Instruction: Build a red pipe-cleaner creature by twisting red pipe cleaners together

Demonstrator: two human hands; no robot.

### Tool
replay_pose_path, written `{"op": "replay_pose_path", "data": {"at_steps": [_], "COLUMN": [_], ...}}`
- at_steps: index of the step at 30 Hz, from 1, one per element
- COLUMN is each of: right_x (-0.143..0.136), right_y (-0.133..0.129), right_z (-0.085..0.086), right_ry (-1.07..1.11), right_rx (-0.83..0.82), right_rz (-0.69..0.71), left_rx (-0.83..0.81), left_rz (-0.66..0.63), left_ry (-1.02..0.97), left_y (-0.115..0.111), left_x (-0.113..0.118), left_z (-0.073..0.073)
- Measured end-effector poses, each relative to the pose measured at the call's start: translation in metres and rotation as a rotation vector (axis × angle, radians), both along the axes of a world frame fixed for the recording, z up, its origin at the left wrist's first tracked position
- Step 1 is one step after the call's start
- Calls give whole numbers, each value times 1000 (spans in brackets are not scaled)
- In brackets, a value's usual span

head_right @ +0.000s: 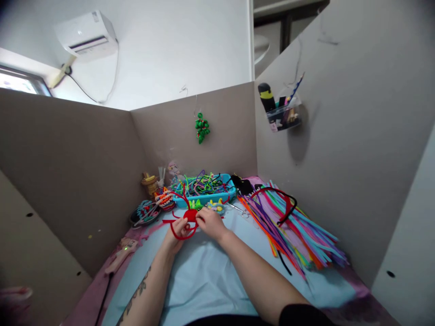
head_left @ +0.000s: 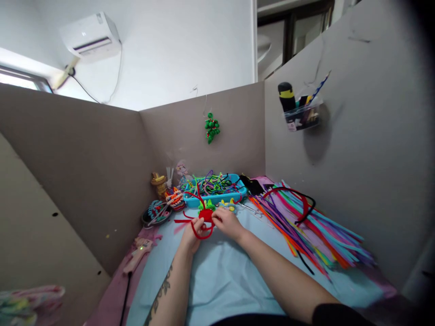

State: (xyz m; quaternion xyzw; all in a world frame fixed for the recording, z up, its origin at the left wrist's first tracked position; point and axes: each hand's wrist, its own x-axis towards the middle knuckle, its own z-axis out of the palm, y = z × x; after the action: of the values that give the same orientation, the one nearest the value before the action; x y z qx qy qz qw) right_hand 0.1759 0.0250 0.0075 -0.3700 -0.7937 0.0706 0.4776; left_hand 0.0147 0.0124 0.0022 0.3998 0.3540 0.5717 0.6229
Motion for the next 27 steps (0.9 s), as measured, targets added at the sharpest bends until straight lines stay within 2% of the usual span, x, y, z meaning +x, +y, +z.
{"op": "replay_pose_path", "data": {"at_steps": [8, 13, 20, 27], "right_x": [-9, -14, -12, -15], "right_y": [5, 10, 15, 23], "right_z": [-7, -13, -14, -22], "right_ry": [175, 294, 328, 458], "right_rx": [-136, -229, -316, -484], "right_rz": [-100, -139, -7, 134], "left_rx": [115, 200, 340, 469], "left_rz": [84, 94, 138, 276], "left_ry": [104, 176, 366, 533], "left_y": [2, 2, 1, 0], "left_x": [5, 4, 3, 2], "left_z": [-6, -6, -3, 0]}}
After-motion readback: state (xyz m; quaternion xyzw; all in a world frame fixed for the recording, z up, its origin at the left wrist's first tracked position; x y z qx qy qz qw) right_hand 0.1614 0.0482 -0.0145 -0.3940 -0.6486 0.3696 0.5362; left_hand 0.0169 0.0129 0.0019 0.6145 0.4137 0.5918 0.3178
